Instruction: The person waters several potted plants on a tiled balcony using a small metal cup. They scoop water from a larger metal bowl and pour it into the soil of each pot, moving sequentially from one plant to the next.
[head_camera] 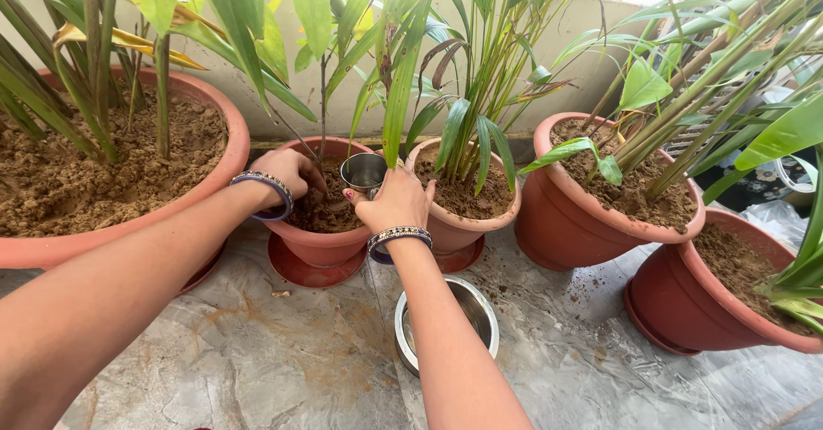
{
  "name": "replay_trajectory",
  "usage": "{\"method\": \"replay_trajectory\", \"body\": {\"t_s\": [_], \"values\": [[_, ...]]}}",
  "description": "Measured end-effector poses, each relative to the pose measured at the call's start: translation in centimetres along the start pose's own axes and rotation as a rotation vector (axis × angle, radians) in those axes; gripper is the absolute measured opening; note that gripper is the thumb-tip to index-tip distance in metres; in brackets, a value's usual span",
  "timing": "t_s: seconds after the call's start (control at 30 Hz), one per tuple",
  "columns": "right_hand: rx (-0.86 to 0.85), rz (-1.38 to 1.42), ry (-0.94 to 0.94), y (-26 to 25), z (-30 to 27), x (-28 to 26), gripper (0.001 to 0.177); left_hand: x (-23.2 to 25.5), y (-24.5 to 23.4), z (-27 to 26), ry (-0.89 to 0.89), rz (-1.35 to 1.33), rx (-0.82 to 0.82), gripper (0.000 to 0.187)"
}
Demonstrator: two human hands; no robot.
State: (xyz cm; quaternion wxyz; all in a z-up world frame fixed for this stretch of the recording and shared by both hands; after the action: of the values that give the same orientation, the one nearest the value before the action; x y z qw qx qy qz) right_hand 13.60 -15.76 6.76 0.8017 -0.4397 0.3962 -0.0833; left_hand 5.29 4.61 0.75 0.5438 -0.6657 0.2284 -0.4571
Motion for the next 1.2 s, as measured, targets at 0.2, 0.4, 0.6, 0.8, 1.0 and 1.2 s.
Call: {"method": "replay_trajectory", "body": {"t_s": [0.2,0.4,0.6,0.8,1.0,1.2], "values": [[-0.079,-0.039,0.072,0.0,0.0,-0.3,0.055,3.0,-1.0,-1.8,-0.124,0.339,-0.258,0.049],[0.019,0.042,-0.032,-0.2,-0.6,-0.1,0.067,3.4,1.0,-2.2,0.013,0.522,-0.22,0.05],[0.038,0.011,-0.082,0.2,-0.6,0.0,0.067,1.8,2.1,-0.7,0.004,0.496,-0.025,0.022],[-0.039,0.015,-0.035,-0.1,-1.1,-1.4,0.074,0.2,1.4,0.2,0.005,0.414,-0.059,0.029],[-0.005,0.081,-0.057,-1.5,-1.5,-1.6,0.073,-0.4,1.2,0.9,-0.062,0.263,-0.205,0.035],[-0.029,0.041,-0.023,-1.5,-1.7,-0.6,0.059,1.0,1.5,0.5,0.005,0.226,-0.366,0.053]]}}
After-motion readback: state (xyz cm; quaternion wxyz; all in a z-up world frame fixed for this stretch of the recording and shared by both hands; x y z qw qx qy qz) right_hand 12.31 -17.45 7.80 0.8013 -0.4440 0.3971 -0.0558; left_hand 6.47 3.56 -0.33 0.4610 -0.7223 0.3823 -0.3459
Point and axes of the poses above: each hand's wrist, its own z-axis towards the middle knuckle, its own y-axis out of the palm, x = y × z, the point moved 4 cm from there along z, towards the middle knuckle, and after that the axes turned 7 degrees about z, right-handed, at the moved point
